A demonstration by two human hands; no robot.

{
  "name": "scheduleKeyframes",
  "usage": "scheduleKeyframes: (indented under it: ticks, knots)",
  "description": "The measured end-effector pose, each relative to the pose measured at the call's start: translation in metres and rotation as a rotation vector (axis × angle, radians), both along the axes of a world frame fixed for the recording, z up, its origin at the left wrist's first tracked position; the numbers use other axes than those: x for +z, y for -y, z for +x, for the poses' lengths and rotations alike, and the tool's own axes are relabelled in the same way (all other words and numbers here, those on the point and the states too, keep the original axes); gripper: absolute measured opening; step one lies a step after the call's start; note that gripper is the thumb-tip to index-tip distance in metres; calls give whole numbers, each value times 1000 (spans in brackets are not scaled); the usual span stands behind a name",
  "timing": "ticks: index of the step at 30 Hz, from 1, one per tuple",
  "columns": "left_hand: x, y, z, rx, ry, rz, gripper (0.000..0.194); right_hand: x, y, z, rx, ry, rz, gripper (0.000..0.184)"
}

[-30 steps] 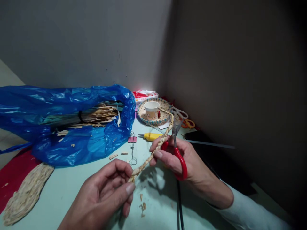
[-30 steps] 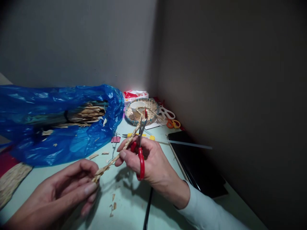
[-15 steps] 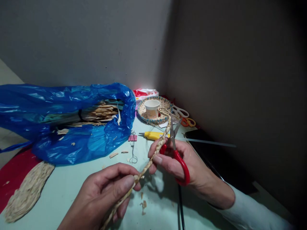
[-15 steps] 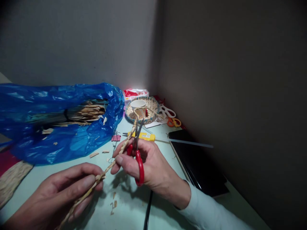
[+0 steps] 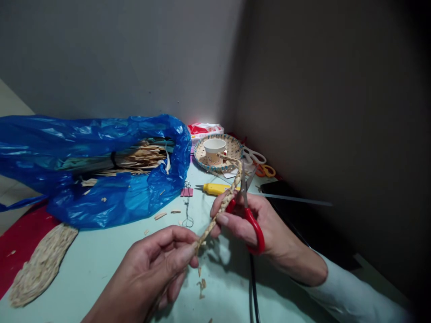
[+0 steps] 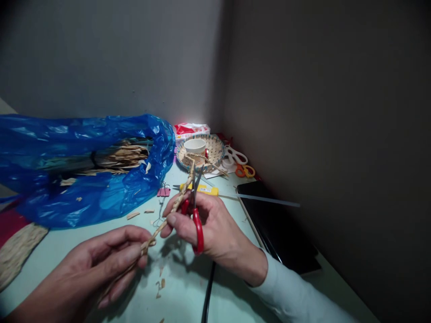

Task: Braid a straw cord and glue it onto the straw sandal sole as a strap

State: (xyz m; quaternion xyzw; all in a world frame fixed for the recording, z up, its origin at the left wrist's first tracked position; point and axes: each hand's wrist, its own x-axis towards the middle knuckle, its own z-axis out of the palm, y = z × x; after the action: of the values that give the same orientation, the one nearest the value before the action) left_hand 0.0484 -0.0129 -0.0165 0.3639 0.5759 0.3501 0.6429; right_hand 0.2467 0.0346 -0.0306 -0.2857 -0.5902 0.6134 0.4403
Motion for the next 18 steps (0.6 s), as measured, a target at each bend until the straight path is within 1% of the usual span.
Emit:
scheduleKeyframes:
  ticks: [2,4,7,9,11,14,15,18]
  knots:
    - [-1,-1,-1,30,6,-41,50,-3,-5,4,-67,-14,23,7]
    - [-1,-1,-1,16,-1,-55,50,-5,-9,9,-129,-32,23,12]
    - [1,0,-1,-99,35,-13,43,-5,-12,13,-159,-79,36,16]
    - [1,1,-2,-164,45,-9,43,-4,-12,14,-156,-99,39,16]
    - [0,1,-4,-196,7,-2,44,-3,-11,13,-147,-105,24,16]
    - [-3,1,-7,-202,-73,83,41,-3,-12,12,-149,-109,14,16]
    - [-4,1,-7,-190,-64,96,39,-3,-12,12,-151,-108,9,16]
    - [-7,3,-5,-135,42,63,34,-3,-12,12,-157,-85,3,17]
